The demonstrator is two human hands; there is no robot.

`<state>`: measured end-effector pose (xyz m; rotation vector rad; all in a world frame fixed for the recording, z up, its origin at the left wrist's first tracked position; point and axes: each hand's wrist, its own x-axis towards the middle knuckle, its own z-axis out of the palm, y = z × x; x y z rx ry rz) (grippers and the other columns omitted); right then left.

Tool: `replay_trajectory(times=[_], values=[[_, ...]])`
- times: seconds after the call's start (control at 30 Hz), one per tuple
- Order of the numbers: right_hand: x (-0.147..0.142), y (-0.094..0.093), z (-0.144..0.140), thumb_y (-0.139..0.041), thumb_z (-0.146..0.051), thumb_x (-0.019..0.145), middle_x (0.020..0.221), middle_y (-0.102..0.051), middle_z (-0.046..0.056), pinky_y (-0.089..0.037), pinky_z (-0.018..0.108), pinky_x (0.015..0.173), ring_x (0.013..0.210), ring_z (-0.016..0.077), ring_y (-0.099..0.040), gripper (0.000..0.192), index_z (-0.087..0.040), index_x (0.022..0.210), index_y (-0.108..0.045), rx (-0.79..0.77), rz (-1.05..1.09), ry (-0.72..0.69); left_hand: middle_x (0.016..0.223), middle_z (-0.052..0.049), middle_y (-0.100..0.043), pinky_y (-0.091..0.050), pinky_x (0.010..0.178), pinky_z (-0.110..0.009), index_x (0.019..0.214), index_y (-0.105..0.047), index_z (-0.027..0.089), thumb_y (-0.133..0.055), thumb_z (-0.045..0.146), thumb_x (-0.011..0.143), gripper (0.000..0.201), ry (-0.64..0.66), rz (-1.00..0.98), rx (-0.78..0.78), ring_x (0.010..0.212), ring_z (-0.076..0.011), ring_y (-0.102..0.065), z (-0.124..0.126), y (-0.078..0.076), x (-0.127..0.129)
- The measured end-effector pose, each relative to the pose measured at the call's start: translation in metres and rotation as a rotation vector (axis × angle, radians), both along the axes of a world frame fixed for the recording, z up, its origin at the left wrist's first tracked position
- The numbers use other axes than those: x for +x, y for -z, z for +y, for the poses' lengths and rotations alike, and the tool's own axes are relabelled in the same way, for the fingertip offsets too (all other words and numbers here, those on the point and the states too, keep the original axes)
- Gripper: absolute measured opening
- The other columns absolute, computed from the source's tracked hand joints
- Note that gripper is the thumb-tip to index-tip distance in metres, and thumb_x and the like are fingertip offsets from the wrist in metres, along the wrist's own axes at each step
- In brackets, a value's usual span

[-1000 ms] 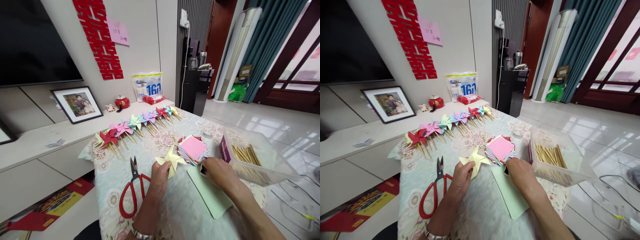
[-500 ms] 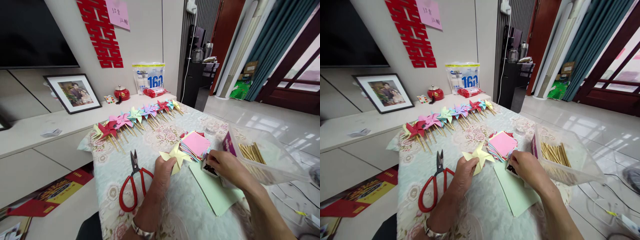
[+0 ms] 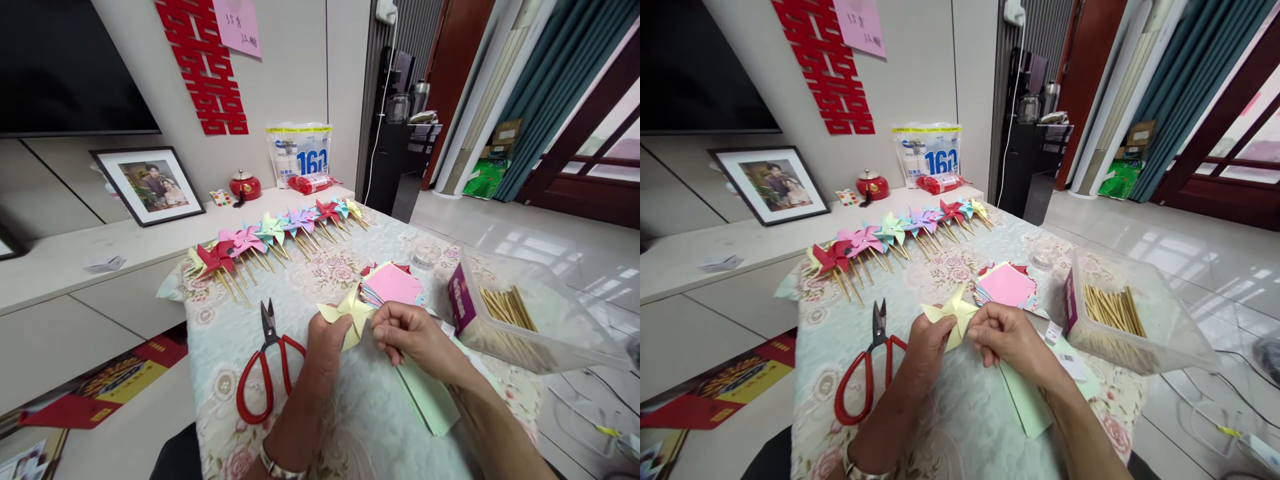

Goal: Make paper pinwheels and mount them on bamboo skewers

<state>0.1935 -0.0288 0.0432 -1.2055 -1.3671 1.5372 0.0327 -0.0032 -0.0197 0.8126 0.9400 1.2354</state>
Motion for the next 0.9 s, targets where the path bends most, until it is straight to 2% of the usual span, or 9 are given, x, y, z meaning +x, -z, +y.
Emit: replay_trajectory(times=[0.07, 0.13, 0.23, 0.3, 0.4, 0.57, 0.7, 0.9], values=[[-0.003, 0.009, 0.004, -0.078, -0.05, 0.074, 0.06, -0.063, -0.004, -0.029, 0.018, 0.038, 0.038, 0.0042, -0.044, 0.038, -0.017, 0.077, -0.06, -0.058, 0.115, 0.033, 0.063, 0.0, -0.06, -0.041, 0.054, -0.024, 0.078, -0.064, 0.013, -0.07, 0.026, 0.068, 0.018, 0.008, -0.001, -0.002, 0.057, -0.0134, -0.051, 0.0, 0.001, 0.0], [-0.005, 0.015, 0.007, -0.082, -0.041, 0.073, 0.066, -0.066, -0.002, -0.033, 0.017, 0.042, 0.044, 0.0035, -0.048, 0.033, -0.015, 0.08, -0.064, -0.109, 0.241, 0.088, 0.064, 0.0, -0.061, -0.041, 0.055, -0.025, 0.081, -0.065, 0.013, -0.07, 0.026, 0.068, 0.019, 0.011, -0.013, -0.006, 0.058, -0.0137, -0.052, 0.001, 0.001, 0.0], [-0.005, 0.018, 0.009, -0.085, -0.02, 0.067, 0.085, -0.072, 0.003, -0.05, 0.019, 0.065, 0.07, 0.0089, -0.065, 0.032, -0.014, 0.094, -0.07, -0.201, 0.422, 0.135, 0.06, 0.001, -0.061, -0.039, 0.052, -0.024, 0.078, -0.067, 0.013, -0.069, 0.025, 0.064, 0.018, -0.051, -0.013, -0.045, 0.053, -0.0125, -0.05, 0.003, -0.001, 0.0], [-0.005, 0.018, 0.008, -0.083, -0.013, 0.065, 0.096, -0.074, 0.007, -0.054, 0.024, 0.08, 0.085, 0.0133, -0.07, 0.034, -0.014, 0.098, -0.072, -0.235, 0.497, 0.122, 0.057, 0.002, -0.059, -0.038, 0.05, -0.023, 0.074, -0.066, 0.014, -0.068, 0.023, 0.062, 0.016, -0.119, -0.001, -0.072, 0.051, -0.0116, -0.048, 0.004, -0.004, -0.001], [-0.005, 0.019, 0.007, -0.082, -0.016, 0.07, 0.098, -0.075, 0.009, -0.056, 0.029, 0.085, 0.089, 0.0166, -0.072, 0.03, -0.013, 0.098, -0.072, -0.226, 0.517, 0.089, 0.057, 0.003, -0.06, -0.038, 0.051, -0.023, 0.068, -0.063, 0.016, -0.067, 0.021, 0.06, 0.01, -0.186, -0.009, -0.078, 0.052, -0.0115, -0.049, 0.006, -0.008, -0.003], [-0.004, 0.023, 0.007, -0.082, -0.025, 0.076, 0.093, -0.076, 0.011, -0.059, 0.032, 0.079, 0.084, 0.0185, -0.074, 0.032, -0.011, 0.103, -0.071, -0.203, 0.484, 0.058, 0.059, 0.004, -0.061, -0.039, 0.052, -0.023, 0.067, -0.061, 0.018, -0.066, 0.021, 0.061, 0.009, -0.167, -0.021, -0.063, 0.053, -0.0118, -0.05, 0.006, -0.007, -0.002], [-0.003, 0.023, 0.008, -0.084, -0.03, 0.076, 0.093, -0.077, 0.011, -0.059, 0.026, 0.067, 0.074, 0.0163, -0.074, 0.033, -0.012, 0.099, -0.07, -0.179, 0.485, 0.078, 0.06, 0.003, -0.061, -0.04, 0.053, -0.023, 0.071, -0.065, 0.016, -0.067, 0.023, 0.062, 0.011, -0.14, -0.015, -0.064, 0.055, -0.0121, -0.05, 0.004, -0.007, -0.002], [-0.003, 0.02, 0.009, -0.084, -0.041, 0.075, 0.068, -0.072, 0.002, -0.048, 0.018, 0.042, 0.047, 0.009, -0.063, 0.033, -0.013, 0.086, -0.07, -0.178, 0.454, 0.11, 0.05, 0.005, -0.052, -0.034, 0.047, -0.023, 0.062, -0.061, 0.017, -0.066, 0.024, 0.062, 0.009, -0.113, -0.002, -0.076, 0.047, -0.0106, -0.044, 0.001, -0.011, -0.002]])
